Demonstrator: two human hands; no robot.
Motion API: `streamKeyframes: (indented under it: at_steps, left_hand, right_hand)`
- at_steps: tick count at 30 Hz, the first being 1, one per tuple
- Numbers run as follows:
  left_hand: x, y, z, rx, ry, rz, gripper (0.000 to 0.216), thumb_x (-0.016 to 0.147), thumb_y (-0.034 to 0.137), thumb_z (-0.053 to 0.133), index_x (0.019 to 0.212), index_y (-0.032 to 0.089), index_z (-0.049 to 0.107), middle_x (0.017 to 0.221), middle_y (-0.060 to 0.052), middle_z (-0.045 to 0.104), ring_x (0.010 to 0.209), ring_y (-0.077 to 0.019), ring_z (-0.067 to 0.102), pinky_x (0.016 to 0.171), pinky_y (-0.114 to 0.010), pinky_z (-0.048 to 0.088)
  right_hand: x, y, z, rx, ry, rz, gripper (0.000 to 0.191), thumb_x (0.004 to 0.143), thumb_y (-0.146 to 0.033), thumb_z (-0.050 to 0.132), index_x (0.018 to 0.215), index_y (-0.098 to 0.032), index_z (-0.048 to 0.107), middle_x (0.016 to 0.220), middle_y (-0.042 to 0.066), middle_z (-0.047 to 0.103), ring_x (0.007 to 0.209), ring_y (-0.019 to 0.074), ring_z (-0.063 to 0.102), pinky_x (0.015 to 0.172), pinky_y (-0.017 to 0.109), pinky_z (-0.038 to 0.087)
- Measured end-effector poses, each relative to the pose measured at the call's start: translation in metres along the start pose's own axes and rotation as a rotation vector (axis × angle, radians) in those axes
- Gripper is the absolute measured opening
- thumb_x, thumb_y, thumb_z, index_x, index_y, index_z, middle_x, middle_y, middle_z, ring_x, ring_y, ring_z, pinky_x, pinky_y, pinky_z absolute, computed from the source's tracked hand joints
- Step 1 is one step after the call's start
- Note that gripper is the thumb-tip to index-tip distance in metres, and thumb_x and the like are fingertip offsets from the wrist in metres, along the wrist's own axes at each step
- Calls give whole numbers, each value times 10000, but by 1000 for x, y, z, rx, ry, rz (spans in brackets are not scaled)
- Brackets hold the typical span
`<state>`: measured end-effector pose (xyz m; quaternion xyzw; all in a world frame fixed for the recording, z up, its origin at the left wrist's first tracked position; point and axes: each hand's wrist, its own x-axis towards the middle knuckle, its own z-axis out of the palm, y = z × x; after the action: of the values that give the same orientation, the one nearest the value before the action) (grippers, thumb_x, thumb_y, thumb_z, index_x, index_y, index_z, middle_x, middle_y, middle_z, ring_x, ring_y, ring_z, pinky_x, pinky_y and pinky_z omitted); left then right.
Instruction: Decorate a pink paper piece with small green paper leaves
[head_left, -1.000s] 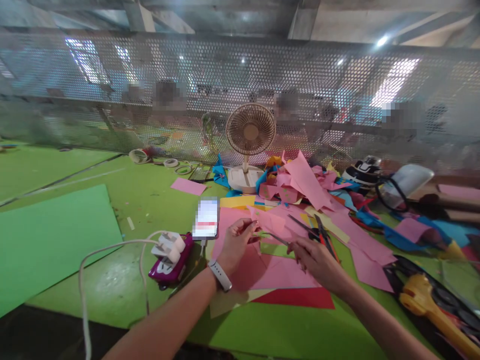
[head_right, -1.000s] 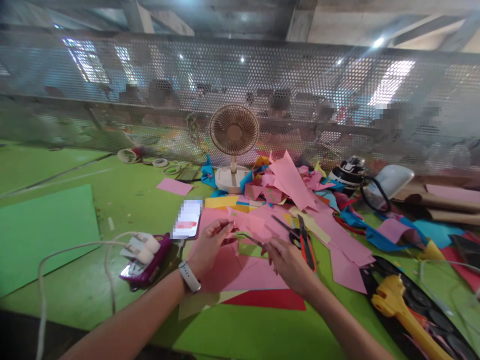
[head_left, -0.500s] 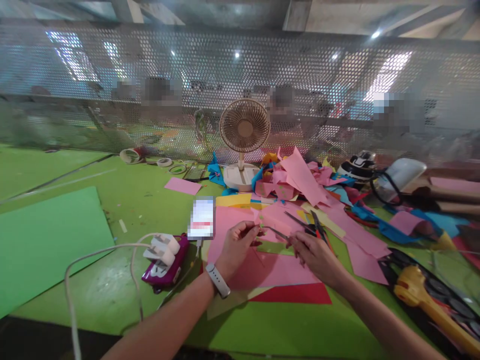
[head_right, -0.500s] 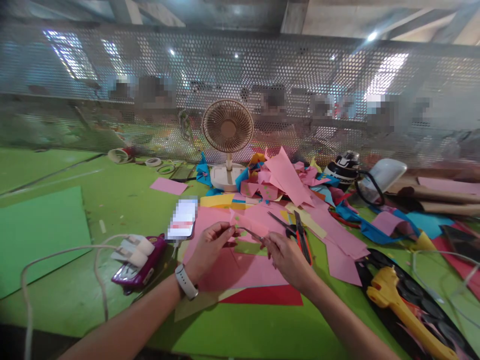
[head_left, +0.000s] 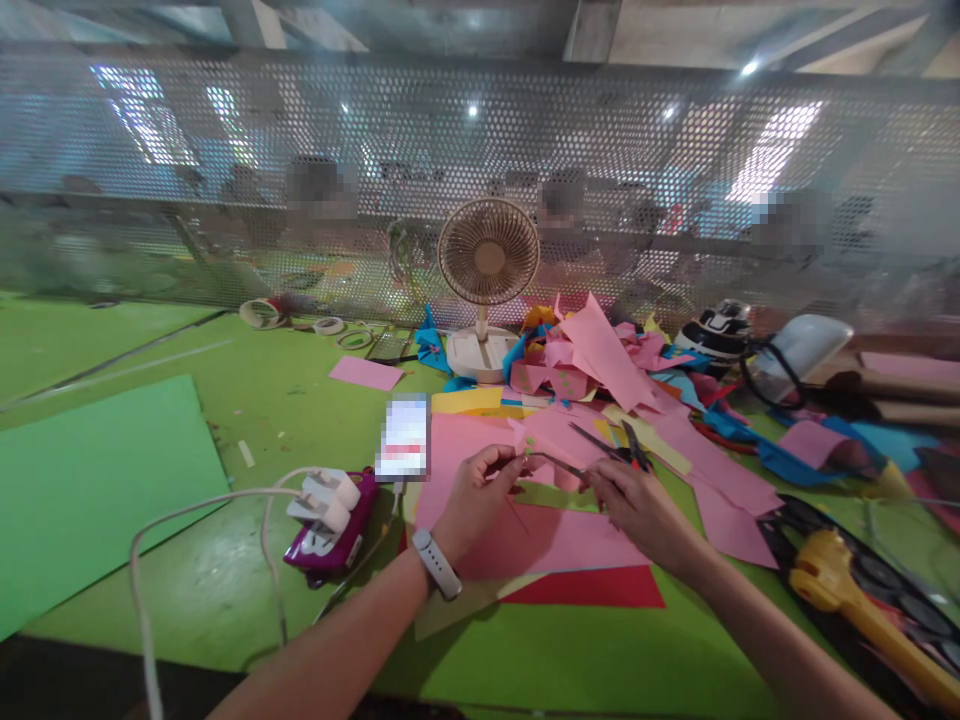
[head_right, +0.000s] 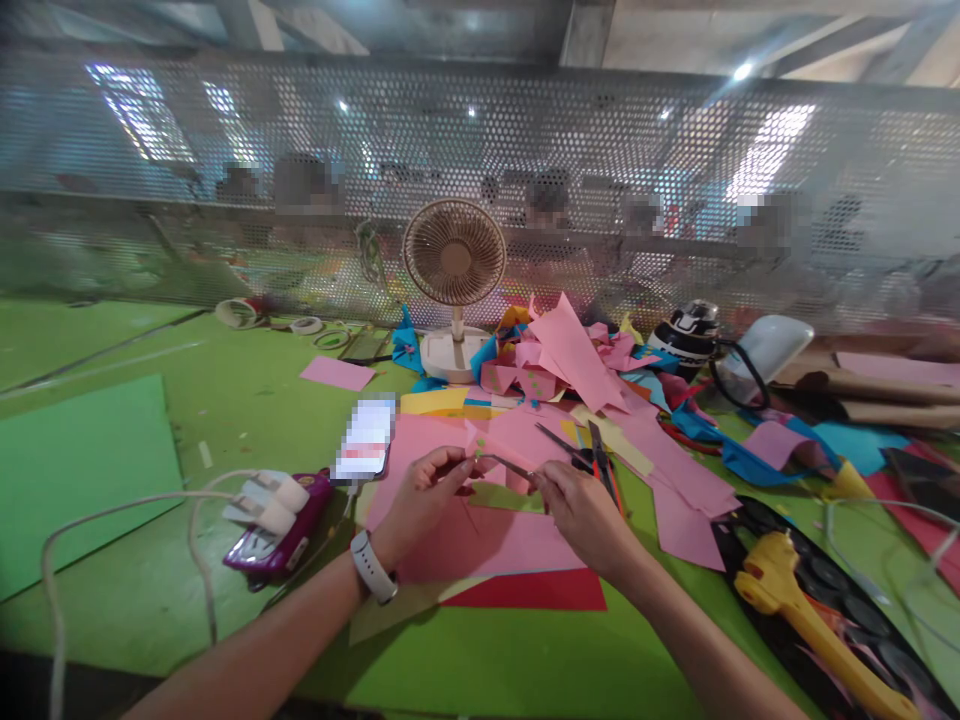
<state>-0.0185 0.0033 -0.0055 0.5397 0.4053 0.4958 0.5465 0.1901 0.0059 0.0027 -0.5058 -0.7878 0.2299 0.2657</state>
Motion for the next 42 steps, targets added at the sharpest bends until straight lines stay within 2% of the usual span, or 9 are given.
streamKeyframes:
  at_steps: [8,15,27,31,35,38,42]
  left_hand:
    - [0,-1,0,12,1,4,253,804,368,531,890,142,608,965,-114,654,914,-214,611,717,-308,514]
    - [0,-2,0,-34,26,-5,259,790,374,549,892,145,617,928,-98,654,810,-187,618,681,-302,521]
    - [1,-3,-3,30,37,28,278,801,385,528,873,132,618,878,-91,655,814,-183,607,684,-293,509]
    - [2,-4,-3,18,70,41,263,795,383,534,864,142,610,857,-75,653,798,-178,605,669,-285,509]
    - [2,-3,-3,17,121,35,256,782,397,546,824,152,607,816,-52,644,756,-162,600,641,-263,503]
    - [1,-1,-2,48,86,46,267,778,409,549,820,153,614,796,-48,637,730,-154,589,639,-264,497]
    - [-4,2,4,121,-3,78,277,791,407,535,808,147,628,771,-53,633,715,-157,584,636,-267,483]
  right_hand:
    - [-1,0,1,-24,6,-20,310,910,-336,310,708,-201,502,609,-11,481,584,134,474,553,242,347]
    - [-1,0,1,-20,0,-24,308,910,-338,304,709,-206,497,612,-8,501,596,139,492,554,242,351]
    - [-1,-3,1,10,4,-56,297,901,-330,323,698,-201,497,623,1,523,598,139,488,559,243,352]
    - [-1,-4,-1,41,-8,-34,305,898,-348,326,724,-197,527,627,3,523,594,138,488,553,242,361]
    - [0,-3,-3,76,58,7,344,882,-399,346,676,-194,532,581,-2,485,564,134,460,515,236,349]
    - [1,-1,-2,207,90,66,318,834,-456,424,728,-188,560,574,-18,461,537,123,441,464,219,337]
    - [3,1,5,329,153,76,313,765,-462,531,868,-172,587,610,-27,462,546,114,429,472,214,345]
